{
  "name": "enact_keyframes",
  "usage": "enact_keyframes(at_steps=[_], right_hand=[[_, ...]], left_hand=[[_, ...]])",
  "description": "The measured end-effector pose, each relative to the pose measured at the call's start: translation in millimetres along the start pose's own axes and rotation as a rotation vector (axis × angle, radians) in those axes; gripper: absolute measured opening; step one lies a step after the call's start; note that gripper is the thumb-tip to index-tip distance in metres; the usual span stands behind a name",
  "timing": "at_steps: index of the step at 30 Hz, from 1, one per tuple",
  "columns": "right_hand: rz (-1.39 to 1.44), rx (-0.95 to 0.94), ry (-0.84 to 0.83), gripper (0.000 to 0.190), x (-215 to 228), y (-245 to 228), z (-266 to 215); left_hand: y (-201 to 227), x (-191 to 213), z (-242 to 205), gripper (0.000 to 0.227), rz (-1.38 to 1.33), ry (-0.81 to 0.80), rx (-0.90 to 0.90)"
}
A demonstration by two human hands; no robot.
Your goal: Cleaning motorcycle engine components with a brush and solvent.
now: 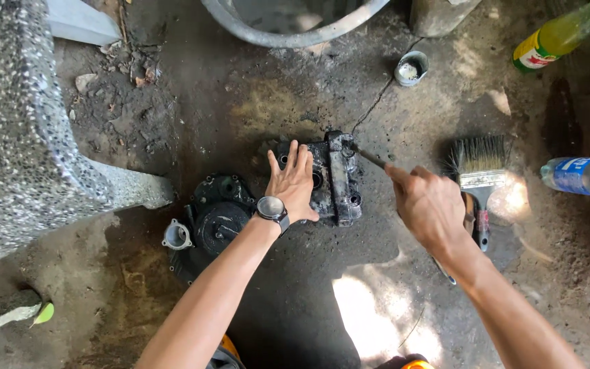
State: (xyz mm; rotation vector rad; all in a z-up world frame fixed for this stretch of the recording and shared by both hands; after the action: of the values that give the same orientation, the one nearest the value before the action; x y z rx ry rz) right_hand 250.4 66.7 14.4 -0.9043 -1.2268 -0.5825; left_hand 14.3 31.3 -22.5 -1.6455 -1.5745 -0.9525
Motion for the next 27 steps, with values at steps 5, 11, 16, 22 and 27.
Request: enact_keyframes(at_steps=[5, 11, 16, 22, 27], right_hand=[[0.090, -0.120, -0.173, 0.026, -3.7, -2.5, -14.3], [0.041, -0.068, -0.142, 0.027, -0.8, 8.2, -11.0], [-0.020, 0.033, 0.026, 0.028, -0.7, 6.9, -8.4], [-0.005, -0.124, -0.173, 0.028, -12.9, 14.1, -11.6], [0.016, -0.043, -0.060, 0.032, -25.7, 17.8, -22.9]], left_hand=[[2.0, -0.1, 1.0, 0.142, 0.024, -0.005, 0.000], [0.2, -4.2, 1.6, 0.141, 0.024, 0.008, -0.009], [0.6, -2.2, 1.0, 0.144, 0.027, -0.040, 0.016], [-0.3, -1.8, 4.8, 0.146, 0.026, -0.024, 0.012], [-0.7, -1.8, 3.5, 0.142, 0.021, -0.010, -0.010]])
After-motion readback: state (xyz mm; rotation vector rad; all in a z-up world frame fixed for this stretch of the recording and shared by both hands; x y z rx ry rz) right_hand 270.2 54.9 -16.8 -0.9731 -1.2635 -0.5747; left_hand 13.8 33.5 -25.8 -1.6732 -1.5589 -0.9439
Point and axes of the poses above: each hand's wrist, its own z-axis towards the middle knuckle, its own x-axis out of the back of the hand, y = z × x, the point moved 4 cm from there along z, towards the middle knuckle, and after that the axes turned 4 degrees about x, right-handed, at the moved point
